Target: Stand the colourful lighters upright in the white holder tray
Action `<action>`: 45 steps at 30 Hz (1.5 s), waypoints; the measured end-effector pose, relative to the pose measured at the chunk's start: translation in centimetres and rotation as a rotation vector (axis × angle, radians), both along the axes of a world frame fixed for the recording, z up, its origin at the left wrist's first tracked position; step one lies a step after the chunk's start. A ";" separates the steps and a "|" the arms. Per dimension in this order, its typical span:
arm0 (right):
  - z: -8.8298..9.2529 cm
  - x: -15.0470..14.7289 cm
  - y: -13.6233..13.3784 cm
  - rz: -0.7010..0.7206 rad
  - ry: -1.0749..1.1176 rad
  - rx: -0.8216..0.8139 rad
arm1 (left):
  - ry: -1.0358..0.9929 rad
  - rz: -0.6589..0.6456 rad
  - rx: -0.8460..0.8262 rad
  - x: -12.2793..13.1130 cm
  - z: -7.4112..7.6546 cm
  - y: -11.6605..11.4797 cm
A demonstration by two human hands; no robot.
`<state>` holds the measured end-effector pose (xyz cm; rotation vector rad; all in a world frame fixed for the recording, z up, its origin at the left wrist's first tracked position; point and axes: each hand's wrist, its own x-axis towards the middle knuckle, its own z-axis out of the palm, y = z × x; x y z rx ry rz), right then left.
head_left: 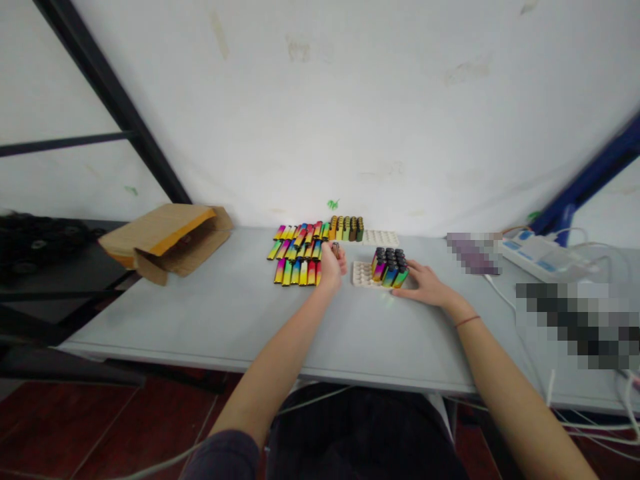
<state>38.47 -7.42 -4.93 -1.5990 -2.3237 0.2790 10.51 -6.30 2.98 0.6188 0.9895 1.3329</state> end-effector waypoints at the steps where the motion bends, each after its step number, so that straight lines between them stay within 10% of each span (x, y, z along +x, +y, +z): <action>1: 0.0 0.0 0.0 -0.001 0.000 0.000 | -0.001 0.010 0.007 0.0 -0.1 0.1; 22: 0.1 -0.1 0.1 -0.011 -0.012 -0.013 | 0.048 0.003 0.094 -0.7 0.1 0.6; 34: 0.1 -0.2 0.1 -0.017 0.029 -0.018 | 0.832 -0.393 0.850 -3.1 0.5 1.0; 45: 0.5 -0.3 0.0 -0.008 -0.003 -0.039 | 0.936 -0.658 0.706 -2.3 -0.3 0.5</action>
